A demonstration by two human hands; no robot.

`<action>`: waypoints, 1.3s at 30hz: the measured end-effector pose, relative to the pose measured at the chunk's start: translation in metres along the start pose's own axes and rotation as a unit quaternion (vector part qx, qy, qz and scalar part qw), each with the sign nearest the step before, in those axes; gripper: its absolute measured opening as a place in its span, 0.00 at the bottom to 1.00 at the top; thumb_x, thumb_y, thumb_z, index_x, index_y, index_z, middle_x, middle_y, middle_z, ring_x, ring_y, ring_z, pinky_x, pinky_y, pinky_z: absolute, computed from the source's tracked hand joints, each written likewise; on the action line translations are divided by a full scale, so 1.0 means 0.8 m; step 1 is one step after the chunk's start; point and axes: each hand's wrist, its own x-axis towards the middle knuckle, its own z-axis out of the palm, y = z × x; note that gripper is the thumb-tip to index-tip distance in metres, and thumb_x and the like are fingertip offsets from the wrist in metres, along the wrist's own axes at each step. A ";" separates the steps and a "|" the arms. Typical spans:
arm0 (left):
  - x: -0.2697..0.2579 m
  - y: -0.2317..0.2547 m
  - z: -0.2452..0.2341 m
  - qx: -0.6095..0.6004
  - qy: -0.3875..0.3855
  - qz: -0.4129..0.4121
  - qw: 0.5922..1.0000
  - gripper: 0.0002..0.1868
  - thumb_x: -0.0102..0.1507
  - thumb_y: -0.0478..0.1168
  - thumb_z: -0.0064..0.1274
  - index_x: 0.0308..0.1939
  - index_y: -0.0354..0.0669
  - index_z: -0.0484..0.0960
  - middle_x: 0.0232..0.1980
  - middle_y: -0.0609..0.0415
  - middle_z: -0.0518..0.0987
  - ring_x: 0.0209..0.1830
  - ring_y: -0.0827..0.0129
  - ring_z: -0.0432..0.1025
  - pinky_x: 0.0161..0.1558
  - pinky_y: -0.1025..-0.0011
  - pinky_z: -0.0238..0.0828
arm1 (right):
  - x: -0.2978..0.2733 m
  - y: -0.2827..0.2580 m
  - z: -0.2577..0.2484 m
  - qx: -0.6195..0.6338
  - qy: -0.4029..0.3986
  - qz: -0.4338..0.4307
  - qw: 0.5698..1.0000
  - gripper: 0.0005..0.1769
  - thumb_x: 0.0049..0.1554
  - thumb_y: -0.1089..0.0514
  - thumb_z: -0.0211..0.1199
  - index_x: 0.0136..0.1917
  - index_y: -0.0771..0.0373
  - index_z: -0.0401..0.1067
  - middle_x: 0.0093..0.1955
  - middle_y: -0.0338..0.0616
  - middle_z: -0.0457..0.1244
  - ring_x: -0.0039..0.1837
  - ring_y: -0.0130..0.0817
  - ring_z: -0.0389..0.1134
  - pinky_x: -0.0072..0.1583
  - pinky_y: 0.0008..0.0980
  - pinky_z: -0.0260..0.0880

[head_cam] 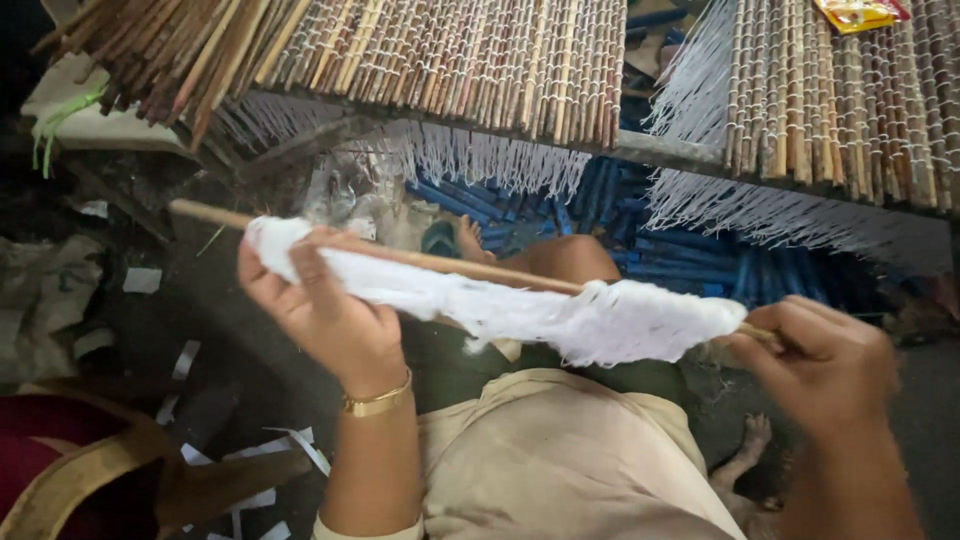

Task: Tying multiple white strings onto a wooden rod, likely for the production of blinds or mats.

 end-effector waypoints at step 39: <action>0.064 0.050 -0.095 0.689 0.053 0.583 0.426 0.09 0.77 0.36 0.67 0.49 0.35 0.84 0.36 0.45 0.82 0.31 0.56 0.80 0.33 0.68 0.80 | 0.019 -0.014 -0.016 0.196 0.012 -0.136 0.971 0.22 0.53 0.50 0.71 0.28 0.60 0.63 0.29 0.39 0.57 0.33 0.31 0.58 0.38 0.35 0.56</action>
